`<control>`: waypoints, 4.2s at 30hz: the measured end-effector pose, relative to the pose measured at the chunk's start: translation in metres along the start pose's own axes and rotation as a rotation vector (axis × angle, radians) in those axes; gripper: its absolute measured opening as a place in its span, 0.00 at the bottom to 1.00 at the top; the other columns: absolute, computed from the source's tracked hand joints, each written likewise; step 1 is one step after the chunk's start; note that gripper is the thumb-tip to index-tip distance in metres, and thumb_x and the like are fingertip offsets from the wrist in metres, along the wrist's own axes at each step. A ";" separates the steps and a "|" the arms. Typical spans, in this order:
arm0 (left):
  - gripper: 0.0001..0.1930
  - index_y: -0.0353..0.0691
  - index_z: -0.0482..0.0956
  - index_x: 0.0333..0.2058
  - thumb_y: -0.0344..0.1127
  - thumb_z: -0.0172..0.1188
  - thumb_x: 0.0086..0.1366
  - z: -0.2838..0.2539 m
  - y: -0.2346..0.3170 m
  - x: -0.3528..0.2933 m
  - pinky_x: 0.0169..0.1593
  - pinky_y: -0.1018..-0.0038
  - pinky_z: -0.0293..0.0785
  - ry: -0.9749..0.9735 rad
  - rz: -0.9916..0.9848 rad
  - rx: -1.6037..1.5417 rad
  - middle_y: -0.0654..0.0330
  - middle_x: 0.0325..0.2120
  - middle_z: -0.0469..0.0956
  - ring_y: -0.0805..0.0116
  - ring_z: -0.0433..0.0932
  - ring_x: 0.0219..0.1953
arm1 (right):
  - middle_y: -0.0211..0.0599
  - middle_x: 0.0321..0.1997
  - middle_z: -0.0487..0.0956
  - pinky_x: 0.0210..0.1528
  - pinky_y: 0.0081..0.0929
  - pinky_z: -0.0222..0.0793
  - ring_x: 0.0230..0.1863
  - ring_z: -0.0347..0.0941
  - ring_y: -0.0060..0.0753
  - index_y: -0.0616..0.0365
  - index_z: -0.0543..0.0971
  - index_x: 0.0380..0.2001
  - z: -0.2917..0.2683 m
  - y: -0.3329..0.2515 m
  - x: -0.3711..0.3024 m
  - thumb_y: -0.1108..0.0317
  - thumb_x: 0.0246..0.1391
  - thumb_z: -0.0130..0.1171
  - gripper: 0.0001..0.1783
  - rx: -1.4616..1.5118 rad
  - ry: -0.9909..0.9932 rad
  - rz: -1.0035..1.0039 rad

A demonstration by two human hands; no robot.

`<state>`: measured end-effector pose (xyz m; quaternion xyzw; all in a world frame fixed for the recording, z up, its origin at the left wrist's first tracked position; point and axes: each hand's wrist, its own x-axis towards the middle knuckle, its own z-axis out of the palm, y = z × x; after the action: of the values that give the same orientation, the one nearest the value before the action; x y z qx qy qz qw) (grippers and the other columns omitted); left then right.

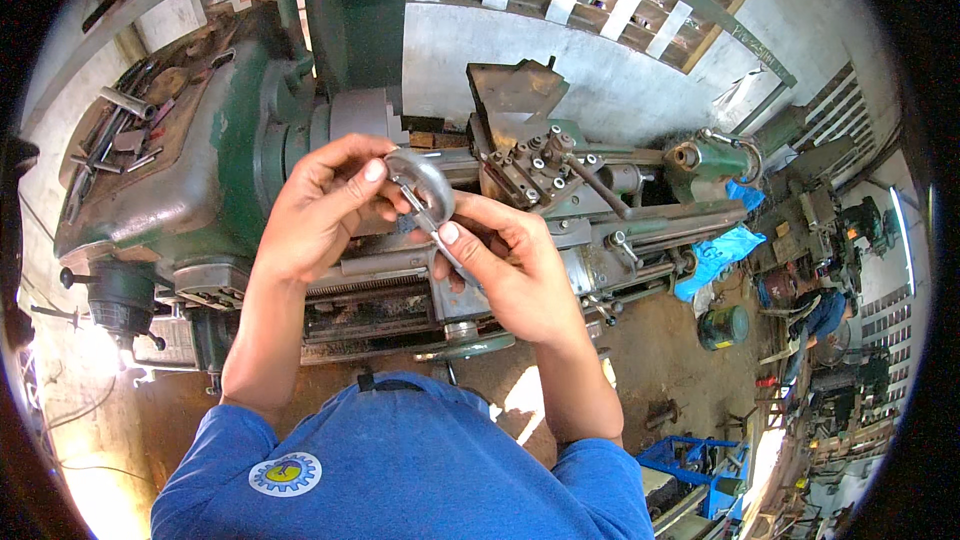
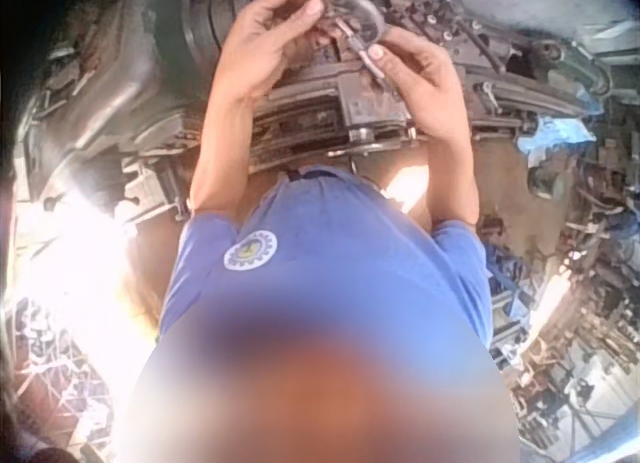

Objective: The person operates a metal lathe, using a micrometer to measure a cylindrical workpiece, then adjusts the lathe controls and runs the machine to machine the part. The person repeats the measurement and machining steps.

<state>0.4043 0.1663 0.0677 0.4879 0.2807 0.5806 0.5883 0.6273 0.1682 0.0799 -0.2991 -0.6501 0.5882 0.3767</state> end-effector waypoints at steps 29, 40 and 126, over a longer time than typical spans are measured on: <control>0.20 0.30 0.70 0.60 0.26 0.59 0.71 0.036 0.001 -0.070 0.61 0.61 0.80 0.180 0.205 -0.177 0.42 0.55 0.78 0.52 0.80 0.57 | 0.42 0.47 0.86 0.52 0.26 0.76 0.48 0.82 0.28 0.67 0.83 0.48 0.018 -0.039 -0.037 0.75 0.50 0.74 0.20 -0.198 0.247 -0.228; 0.19 0.30 0.71 0.59 0.27 0.59 0.71 0.033 0.005 -0.078 0.60 0.62 0.78 0.223 0.246 -0.193 0.43 0.53 0.80 0.52 0.81 0.56 | 0.40 0.46 0.85 0.47 0.21 0.76 0.45 0.80 0.23 0.68 0.80 0.53 0.020 -0.043 -0.038 0.70 0.50 0.76 0.28 -0.236 0.158 -0.194; 0.20 0.28 0.73 0.58 0.25 0.61 0.69 0.038 0.007 -0.090 0.60 0.62 0.78 0.306 0.244 -0.296 0.42 0.51 0.81 0.54 0.82 0.54 | 0.45 0.41 0.86 0.41 0.28 0.74 0.37 0.80 0.36 0.66 0.84 0.47 0.032 -0.036 -0.038 0.75 0.57 0.64 0.14 -0.614 0.242 -0.478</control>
<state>0.4207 0.0694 0.0664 0.3332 0.2172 0.7492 0.5296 0.6229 0.1146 0.1095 -0.3050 -0.7978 0.2233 0.4698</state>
